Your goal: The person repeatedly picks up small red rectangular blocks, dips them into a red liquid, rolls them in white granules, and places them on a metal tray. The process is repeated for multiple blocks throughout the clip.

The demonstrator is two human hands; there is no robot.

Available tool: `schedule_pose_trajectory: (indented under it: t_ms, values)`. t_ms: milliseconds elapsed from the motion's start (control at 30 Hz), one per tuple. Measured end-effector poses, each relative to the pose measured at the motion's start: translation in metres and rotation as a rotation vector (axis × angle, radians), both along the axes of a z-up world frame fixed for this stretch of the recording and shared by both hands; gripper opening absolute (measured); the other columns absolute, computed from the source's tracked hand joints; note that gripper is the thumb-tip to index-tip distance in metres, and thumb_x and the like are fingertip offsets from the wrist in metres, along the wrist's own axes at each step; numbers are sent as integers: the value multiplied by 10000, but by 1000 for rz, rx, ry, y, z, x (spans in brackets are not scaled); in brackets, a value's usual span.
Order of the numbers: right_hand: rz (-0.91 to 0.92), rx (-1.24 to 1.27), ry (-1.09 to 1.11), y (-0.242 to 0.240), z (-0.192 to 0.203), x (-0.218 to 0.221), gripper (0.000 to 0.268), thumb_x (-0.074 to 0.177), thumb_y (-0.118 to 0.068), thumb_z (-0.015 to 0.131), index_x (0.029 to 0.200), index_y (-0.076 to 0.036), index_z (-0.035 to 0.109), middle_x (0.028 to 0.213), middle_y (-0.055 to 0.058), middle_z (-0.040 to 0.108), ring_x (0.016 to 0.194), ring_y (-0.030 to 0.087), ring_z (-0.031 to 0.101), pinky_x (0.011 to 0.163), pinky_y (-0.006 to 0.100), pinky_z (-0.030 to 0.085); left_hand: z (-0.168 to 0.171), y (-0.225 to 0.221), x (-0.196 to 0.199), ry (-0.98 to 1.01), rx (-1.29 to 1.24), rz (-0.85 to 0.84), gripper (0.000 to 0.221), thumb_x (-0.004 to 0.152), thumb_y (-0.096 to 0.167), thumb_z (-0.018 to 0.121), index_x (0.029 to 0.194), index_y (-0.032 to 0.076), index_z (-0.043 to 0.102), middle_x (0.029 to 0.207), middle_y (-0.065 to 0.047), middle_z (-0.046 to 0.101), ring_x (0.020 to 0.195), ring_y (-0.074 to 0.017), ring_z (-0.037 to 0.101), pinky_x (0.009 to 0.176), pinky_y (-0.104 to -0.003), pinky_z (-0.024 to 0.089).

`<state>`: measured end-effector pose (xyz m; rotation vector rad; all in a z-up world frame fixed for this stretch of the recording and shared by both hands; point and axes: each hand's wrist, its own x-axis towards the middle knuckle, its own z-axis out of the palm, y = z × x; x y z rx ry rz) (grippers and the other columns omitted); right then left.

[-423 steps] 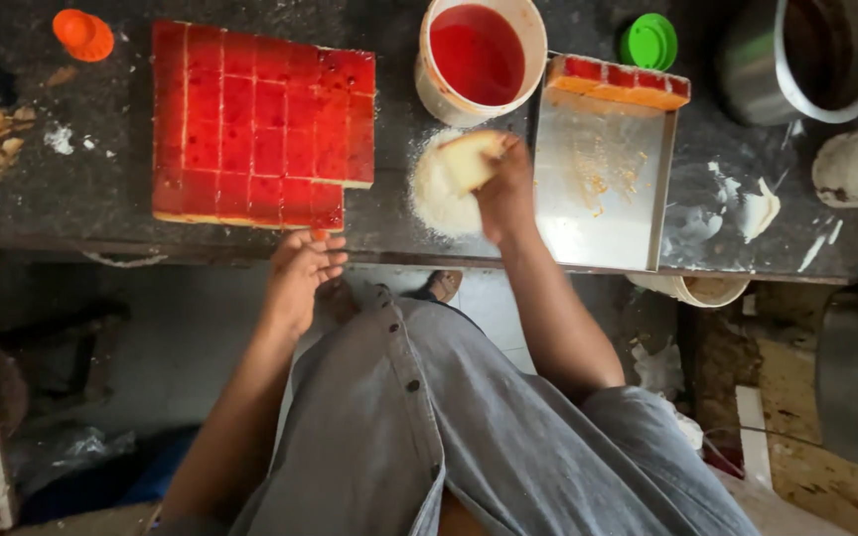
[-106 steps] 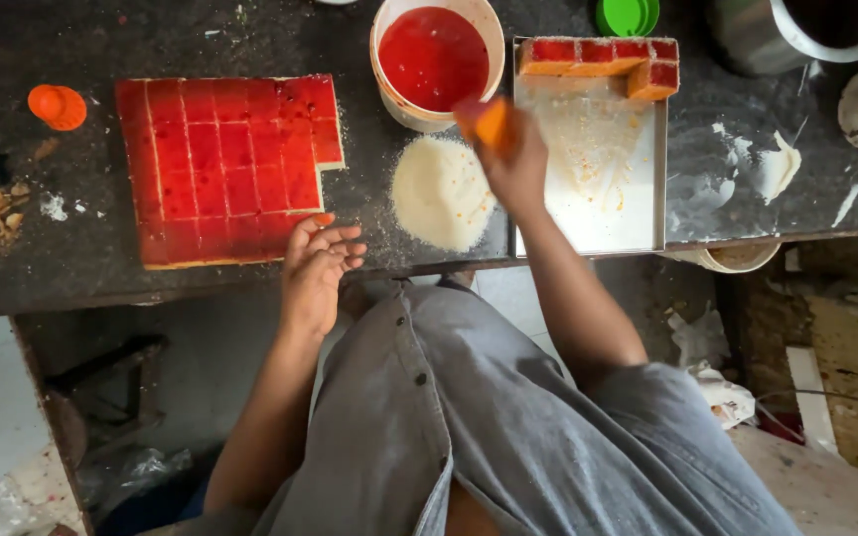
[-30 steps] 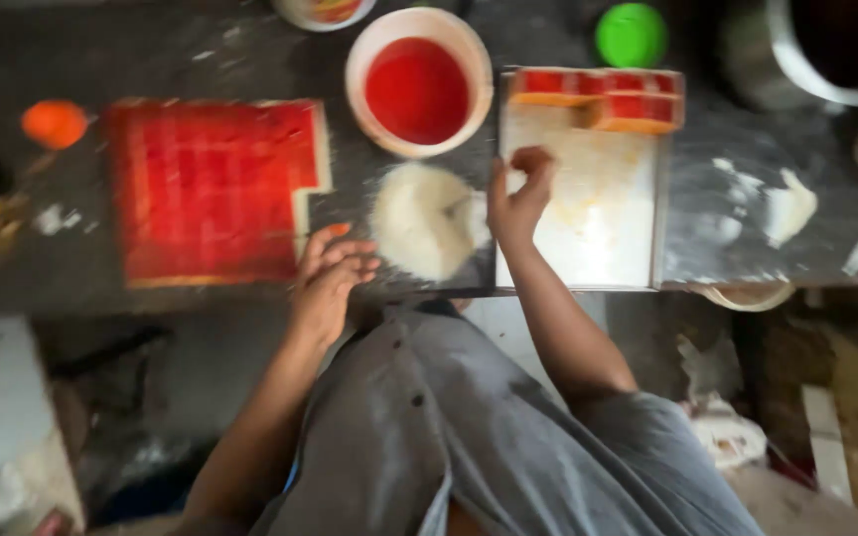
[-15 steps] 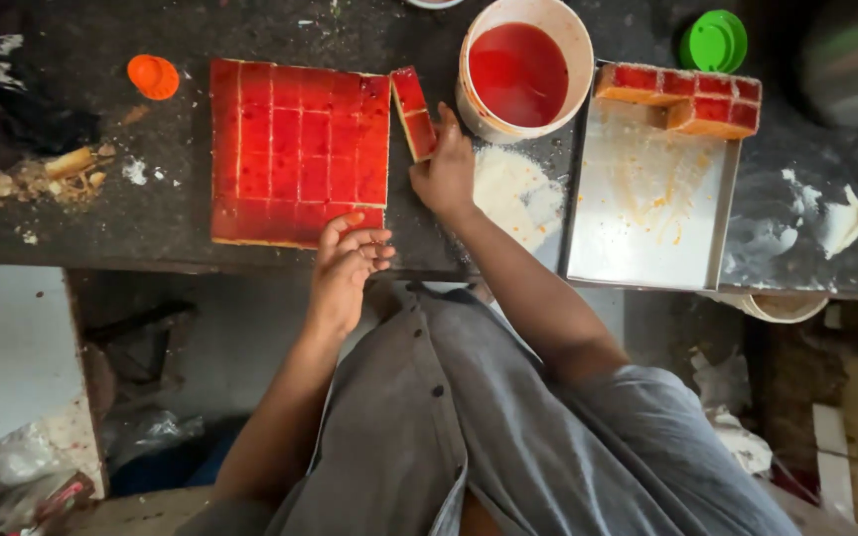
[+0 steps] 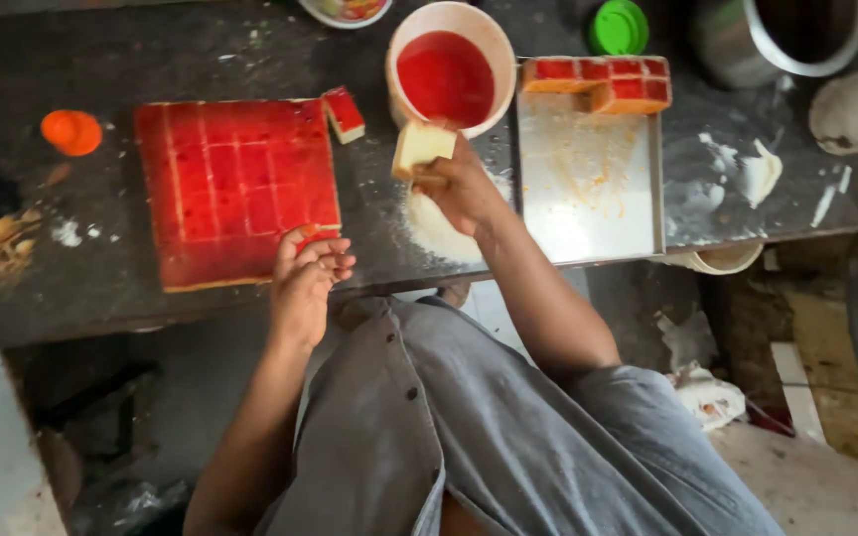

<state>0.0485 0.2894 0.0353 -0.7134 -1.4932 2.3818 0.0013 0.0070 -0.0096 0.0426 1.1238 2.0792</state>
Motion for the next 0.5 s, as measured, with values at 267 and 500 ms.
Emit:
schedule_pose_trajectory:
  t_ms: [267,500]
  values:
    - [1,1422,-242,112,41,-40,886,732,-38,823,1469,-71,333,1156,218,701,1070,438,680,927,478,564,11,31,11,10,11,-41,498,919,0,495,1400,82,395,1251,-208,634,1047,-253,654,908,-376,516]
    - [510,1795,-603,142,-39,-109,465,791,-255,754,1173,-17,634,984,198,733,936,365,708,833,462,565,16,39,26,20,-12,28,508,922,-9,489,1415,70,395,1249,-223,632,1036,-264,653,898,-383,518]
